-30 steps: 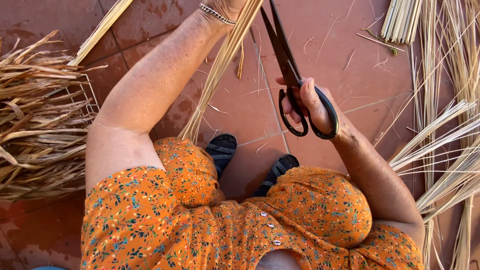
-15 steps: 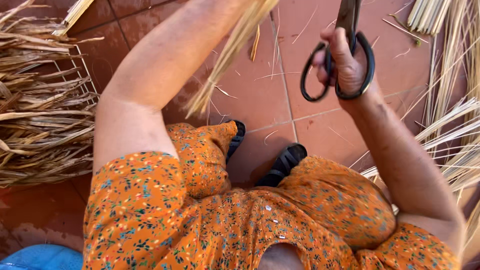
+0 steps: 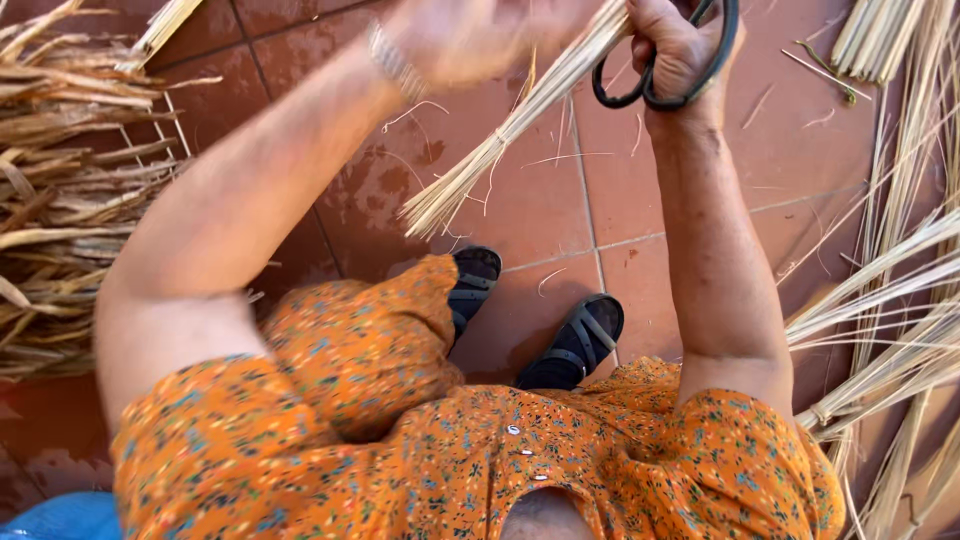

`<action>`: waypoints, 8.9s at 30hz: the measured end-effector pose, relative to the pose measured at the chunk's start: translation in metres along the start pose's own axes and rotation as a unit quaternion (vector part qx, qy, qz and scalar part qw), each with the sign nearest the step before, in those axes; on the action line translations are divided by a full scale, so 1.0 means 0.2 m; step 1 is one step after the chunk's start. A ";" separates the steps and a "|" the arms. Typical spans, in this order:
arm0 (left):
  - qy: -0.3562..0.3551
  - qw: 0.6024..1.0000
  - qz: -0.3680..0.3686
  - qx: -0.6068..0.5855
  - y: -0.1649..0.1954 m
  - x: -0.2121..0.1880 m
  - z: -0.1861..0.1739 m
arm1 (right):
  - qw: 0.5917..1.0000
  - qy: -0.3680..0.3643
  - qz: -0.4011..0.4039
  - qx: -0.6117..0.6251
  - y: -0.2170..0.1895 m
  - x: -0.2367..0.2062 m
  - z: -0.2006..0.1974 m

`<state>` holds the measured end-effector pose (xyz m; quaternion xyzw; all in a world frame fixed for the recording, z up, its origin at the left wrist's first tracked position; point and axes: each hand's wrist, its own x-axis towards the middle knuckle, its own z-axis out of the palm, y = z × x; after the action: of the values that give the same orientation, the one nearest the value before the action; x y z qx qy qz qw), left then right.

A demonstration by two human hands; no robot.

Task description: The person sits on a tiled floor and uses large shears to trim the ends of bundles of dried plant stalks. They hold each bundle in one hand and cut the tips with the other, then place the trimmed stalks into a wire basket.

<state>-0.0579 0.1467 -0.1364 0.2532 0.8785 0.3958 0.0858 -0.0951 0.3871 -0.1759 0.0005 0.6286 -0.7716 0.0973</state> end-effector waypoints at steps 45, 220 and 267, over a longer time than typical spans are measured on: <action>0.249 0.962 -0.112 -0.020 0.07 -0.51 0.37 | 0.984 0.058 -0.156 -0.064 0.21 -0.49 0.20; 0.201 0.926 -0.286 -0.146 -0.11 -0.68 0.22 | 0.990 0.079 0.056 0.098 0.42 -0.21 -0.21; 0.273 0.942 -0.198 -0.002 -0.13 -0.78 0.03 | 0.806 0.070 -0.190 -0.556 0.26 -0.14 -0.39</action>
<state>0.0681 0.0561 -0.1666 -0.0434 0.8998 0.4266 -0.0801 -0.0686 0.4573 -0.2385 -0.1191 0.9427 -0.2907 -0.1124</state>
